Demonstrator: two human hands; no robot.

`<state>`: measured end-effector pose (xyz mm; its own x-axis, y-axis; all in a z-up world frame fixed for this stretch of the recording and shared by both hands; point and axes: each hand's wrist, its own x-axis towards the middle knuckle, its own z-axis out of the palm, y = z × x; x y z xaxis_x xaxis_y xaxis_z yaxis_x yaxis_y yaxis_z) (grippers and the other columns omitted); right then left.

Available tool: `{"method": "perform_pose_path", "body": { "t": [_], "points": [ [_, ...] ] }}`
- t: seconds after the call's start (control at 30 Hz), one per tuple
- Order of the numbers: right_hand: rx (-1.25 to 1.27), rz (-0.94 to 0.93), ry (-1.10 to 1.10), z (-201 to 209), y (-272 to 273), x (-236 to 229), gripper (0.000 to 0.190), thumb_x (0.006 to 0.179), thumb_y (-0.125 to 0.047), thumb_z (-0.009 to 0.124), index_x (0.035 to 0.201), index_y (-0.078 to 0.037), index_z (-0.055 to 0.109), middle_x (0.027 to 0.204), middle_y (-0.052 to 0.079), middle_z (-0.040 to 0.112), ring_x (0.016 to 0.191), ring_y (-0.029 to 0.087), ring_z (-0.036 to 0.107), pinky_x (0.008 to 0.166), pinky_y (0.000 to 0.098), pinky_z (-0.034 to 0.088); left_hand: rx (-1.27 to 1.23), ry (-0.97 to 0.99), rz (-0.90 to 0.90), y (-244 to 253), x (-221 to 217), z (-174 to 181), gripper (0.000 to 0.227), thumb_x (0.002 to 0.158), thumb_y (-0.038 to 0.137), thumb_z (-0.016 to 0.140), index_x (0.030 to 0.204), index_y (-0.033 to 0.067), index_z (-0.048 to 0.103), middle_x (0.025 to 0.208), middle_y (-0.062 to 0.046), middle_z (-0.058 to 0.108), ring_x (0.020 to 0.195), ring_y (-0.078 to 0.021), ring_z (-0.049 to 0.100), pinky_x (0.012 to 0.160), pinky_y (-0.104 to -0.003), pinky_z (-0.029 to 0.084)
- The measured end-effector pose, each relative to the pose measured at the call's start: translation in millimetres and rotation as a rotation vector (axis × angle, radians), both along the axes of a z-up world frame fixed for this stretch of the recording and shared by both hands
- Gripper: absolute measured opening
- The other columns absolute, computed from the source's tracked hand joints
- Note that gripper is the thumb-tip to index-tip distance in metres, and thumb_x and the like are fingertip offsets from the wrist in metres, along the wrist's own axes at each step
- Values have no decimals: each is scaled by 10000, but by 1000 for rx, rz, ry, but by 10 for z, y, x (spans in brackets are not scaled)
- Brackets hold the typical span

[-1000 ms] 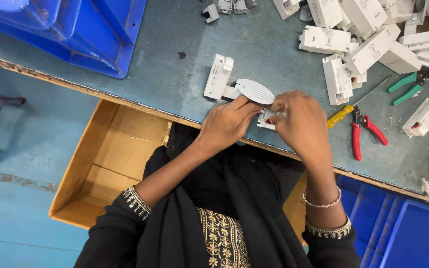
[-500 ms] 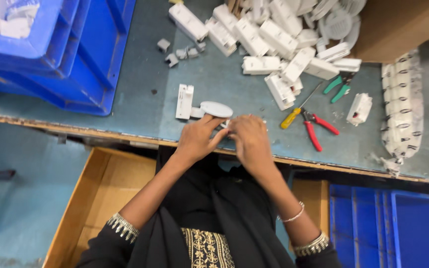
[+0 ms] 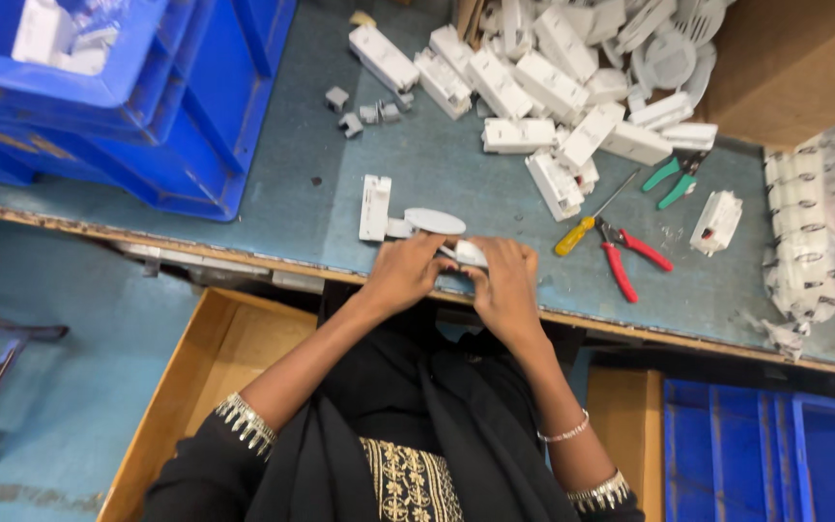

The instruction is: The person assembles white plastic electrical components on a workbench. They use a screwdriver to tighten screws, attach small parts, and place finished units into a blue bin. Tools and parts are visible on the table throughout.

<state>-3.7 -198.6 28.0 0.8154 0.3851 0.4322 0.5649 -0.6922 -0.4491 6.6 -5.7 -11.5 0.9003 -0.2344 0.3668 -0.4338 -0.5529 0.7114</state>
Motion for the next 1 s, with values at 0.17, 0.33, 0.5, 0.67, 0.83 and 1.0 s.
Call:
{"method": "perform_pose_path", "body": {
  "t": [0.17,0.33,0.5,0.67,0.83,1.0],
  "points": [
    [-33,-40,-37,-14,68,-12,353,876,-75,707,1213,-53,606,1083,118,624,1070,318,574,981,450,345,1,16,27,-16,17,34,360,889,200,712,1236,117,660,990,-113,719,904,-336,687,720,-456,520],
    [3,43,34,107,-7,-24,352,871,-94,704,1209,-55,615,1114,107,641,1074,312,572,986,433,341,46,328,9,53,38,120,364,876,333,781,1201,179,731,705,-103,644,632,-242,613,629,-382,471],
    [72,27,-1,90,22,-86,335,882,-126,721,1198,-53,640,1155,102,658,1092,310,564,999,421,329,-58,226,21,1,-23,101,309,865,315,769,1130,163,720,704,-54,593,600,-199,576,585,-372,451],
    [45,-92,-8,58,133,-110,254,896,-103,719,1142,-86,659,1107,60,675,1081,267,596,1044,423,312,-94,92,48,-83,-66,96,258,896,308,746,1086,142,693,764,-38,582,673,-215,580,617,-387,452],
    [113,-63,23,46,67,-88,281,846,-123,747,1114,-62,692,1119,70,691,1074,278,589,1034,408,311,-61,273,15,-36,-29,132,314,905,379,727,1129,164,683,771,-34,606,686,-216,615,647,-393,469],
    [700,-46,102,-131,-242,136,145,1041,-147,656,1062,-7,686,1128,65,680,1080,161,632,970,305,493,-4,-50,26,-72,-39,17,434,887,412,749,1243,174,676,948,-77,651,794,-265,628,668,-401,490]
  ]
}}
